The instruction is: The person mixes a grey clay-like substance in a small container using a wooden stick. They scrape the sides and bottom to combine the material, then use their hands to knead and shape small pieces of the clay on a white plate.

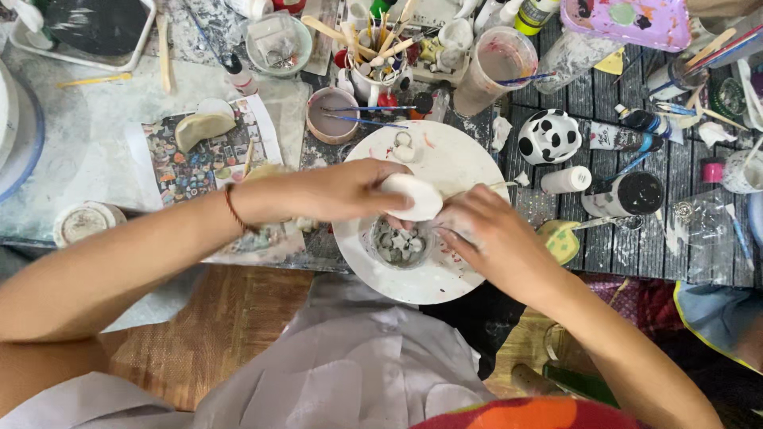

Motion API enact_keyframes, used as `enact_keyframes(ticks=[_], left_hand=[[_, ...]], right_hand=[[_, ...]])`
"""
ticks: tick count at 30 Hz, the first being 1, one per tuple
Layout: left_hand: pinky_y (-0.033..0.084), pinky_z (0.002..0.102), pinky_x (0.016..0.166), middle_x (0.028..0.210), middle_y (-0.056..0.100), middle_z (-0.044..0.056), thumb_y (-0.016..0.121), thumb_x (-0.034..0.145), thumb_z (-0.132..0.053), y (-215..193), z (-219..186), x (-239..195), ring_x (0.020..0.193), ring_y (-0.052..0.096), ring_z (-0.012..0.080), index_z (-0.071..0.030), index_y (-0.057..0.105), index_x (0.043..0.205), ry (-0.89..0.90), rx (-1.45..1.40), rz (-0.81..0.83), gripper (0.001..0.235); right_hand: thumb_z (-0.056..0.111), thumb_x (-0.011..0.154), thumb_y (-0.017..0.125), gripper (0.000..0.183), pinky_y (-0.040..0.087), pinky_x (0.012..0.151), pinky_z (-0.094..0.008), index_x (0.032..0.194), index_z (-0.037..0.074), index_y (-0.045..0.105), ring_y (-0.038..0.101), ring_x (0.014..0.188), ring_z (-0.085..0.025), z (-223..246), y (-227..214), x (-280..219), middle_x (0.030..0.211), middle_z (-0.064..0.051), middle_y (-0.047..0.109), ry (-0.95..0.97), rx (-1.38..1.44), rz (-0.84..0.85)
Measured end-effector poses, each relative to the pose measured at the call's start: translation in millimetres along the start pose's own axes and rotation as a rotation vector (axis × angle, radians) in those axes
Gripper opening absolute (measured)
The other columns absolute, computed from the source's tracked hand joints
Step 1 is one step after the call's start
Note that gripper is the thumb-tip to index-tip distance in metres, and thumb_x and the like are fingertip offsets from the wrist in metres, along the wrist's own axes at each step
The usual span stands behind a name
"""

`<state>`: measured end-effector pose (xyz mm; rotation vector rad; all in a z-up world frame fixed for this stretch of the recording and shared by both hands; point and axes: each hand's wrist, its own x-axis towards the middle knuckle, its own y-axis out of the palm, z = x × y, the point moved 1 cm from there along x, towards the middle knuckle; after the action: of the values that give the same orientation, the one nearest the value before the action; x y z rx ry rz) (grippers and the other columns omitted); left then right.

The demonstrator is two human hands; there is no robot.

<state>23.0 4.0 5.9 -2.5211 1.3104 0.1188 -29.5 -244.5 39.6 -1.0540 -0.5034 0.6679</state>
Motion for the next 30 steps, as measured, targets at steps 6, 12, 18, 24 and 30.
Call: enact_keyframes(ticks=[6, 12, 18, 24, 30], left_hand=[[0.058, 0.031, 0.084, 0.107, 0.077, 0.009, 0.075, 0.09, -0.006, 33.3, -1.0, -11.3, 0.095, 0.075, 0.0185, -0.007, 0.069, 0.123, 0.336, 0.08, -0.28, 0.034], [0.058, 0.04, 0.1, 0.117, 0.069, 0.011, 0.08, 0.076, 0.004, 66.1, 11.0, -37.6, 0.118, 0.067, 0.0336, -0.007, 0.071, 0.119, 0.747, 0.369, -0.646, 0.045], [0.058, 0.044, 0.094, 0.113, 0.067, 0.006, 0.08, 0.075, -0.001, 81.8, 22.3, -40.2, 0.118, 0.066, 0.0324, -0.008, 0.076, 0.112, 0.816, 0.653, -0.882, 0.038], [0.058, 0.044, 0.096, 0.12, 0.069, 0.01, 0.078, 0.08, -0.005, 78.6, 31.7, -41.0, 0.117, 0.066, 0.033, -0.003, 0.07, 0.103, 0.835, 0.764, -0.861, 0.025], [0.055, 0.044, 0.108, 0.128, 0.064, 0.019, 0.073, 0.077, 0.012, 84.6, 39.1, -33.7, 0.127, 0.063, 0.0367, -0.002, 0.059, 0.118, 0.762, 0.529, -0.858, 0.045]], right_hand=[[0.014, 0.084, 0.08, 0.042, 0.056, 0.082, -0.039, 0.121, 0.004, 0.063, 0.07, 0.093, -0.029, 8.1, -0.3, -4.2, 0.106, -0.013, 0.069, 0.111, 0.22, -0.178], [0.007, 0.079, 0.081, 0.047, 0.054, 0.083, -0.042, 0.123, 0.004, 0.067, 0.069, 0.095, -0.031, 30.9, 16.2, -25.0, 0.104, -0.013, 0.072, -0.003, -0.138, -0.331], [-0.001, 0.082, 0.082, 0.044, 0.053, 0.089, -0.034, 0.123, 0.006, 0.067, 0.067, 0.1, -0.025, 51.5, 56.6, -39.1, 0.111, -0.011, 0.071, 0.181, 0.155, -0.613], [-0.006, 0.081, 0.082, 0.051, 0.048, 0.09, -0.026, 0.13, 0.001, 0.068, 0.057, 0.095, -0.012, 50.9, 89.8, -48.9, 0.106, -0.005, 0.064, 0.323, 0.595, -0.664], [-0.008, 0.08, 0.082, 0.048, 0.048, 0.087, -0.026, 0.125, -0.001, 0.067, 0.057, 0.094, -0.011, 42.7, 118.6, -47.0, 0.121, -0.006, 0.069, 0.382, 0.684, -0.78]])
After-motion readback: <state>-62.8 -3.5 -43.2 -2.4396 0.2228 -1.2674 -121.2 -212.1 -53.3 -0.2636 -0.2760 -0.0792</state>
